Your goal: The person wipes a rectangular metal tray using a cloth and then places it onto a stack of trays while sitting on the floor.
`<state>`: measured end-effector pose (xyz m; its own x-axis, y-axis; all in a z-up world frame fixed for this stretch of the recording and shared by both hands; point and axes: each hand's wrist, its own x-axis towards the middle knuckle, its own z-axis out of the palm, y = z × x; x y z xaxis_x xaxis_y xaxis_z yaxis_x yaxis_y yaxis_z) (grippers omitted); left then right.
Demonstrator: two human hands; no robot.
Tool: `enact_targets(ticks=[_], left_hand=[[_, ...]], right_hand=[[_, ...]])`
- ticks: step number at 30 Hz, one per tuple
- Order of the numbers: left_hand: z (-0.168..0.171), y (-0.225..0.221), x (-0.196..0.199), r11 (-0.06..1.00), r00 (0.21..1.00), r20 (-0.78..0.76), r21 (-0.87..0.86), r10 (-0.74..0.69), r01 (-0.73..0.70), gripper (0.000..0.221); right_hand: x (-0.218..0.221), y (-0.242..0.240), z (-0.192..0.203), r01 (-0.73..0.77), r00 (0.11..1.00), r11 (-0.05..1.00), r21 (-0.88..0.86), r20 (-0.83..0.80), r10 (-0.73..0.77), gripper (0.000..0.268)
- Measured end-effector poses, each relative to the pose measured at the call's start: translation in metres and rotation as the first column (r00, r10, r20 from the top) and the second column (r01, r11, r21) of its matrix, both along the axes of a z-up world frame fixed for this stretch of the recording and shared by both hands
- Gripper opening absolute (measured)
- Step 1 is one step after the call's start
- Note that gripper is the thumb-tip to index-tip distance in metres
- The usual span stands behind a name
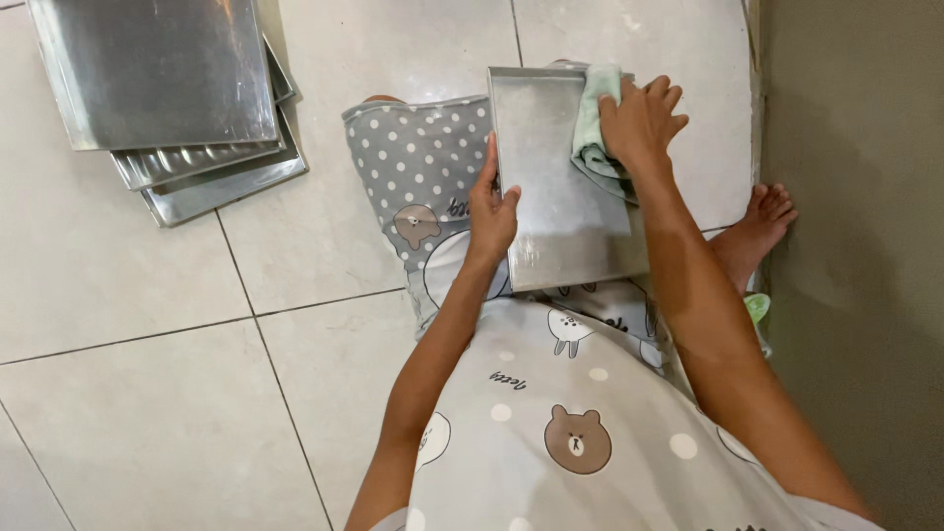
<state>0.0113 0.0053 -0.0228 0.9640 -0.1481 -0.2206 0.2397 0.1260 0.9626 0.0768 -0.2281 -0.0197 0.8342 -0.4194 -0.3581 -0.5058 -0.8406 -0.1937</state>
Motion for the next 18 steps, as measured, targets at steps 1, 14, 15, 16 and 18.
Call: enact_targets(ticks=[1, 14, 15, 16, 18], left_hand=[[0.005, 0.001, 0.003, 1.000, 1.000, -0.008, 0.019, -0.019, 0.019, 0.086], [-0.019, -0.012, 0.047, 0.998, 0.999, -0.028, -0.051, -0.046, 0.044, 0.072], [-0.022, -0.014, 0.046, 0.998, 0.998, -0.035, -0.054, -0.046, 0.044, 0.072], [-0.024, -0.017, 0.048, 0.996, 0.999, -0.043, -0.087, -0.023, 0.019, 0.066], [-0.031, -0.021, 0.048, 0.993, 0.999, -0.053, -0.122, -0.002, -0.005, 0.062]], right_hand=[[0.002, -0.001, -0.006, 0.005, 1.000, 1.000, -0.006, 0.026, -0.005, 0.047], [0.034, 0.070, -0.011, -0.098, 0.936, 0.993, 0.062, 0.346, 0.071, 0.057], [0.024, 0.072, -0.002, -0.097, 0.938, 0.993, 0.061, 0.338, 0.071, 0.057], [0.017, 0.074, 0.007, -0.131, 0.944, 0.986, 0.099, 0.315, 0.093, 0.056], [-0.012, 0.082, 0.022, -0.160, 0.950, 0.978, 0.136, 0.291, 0.115, 0.056]])
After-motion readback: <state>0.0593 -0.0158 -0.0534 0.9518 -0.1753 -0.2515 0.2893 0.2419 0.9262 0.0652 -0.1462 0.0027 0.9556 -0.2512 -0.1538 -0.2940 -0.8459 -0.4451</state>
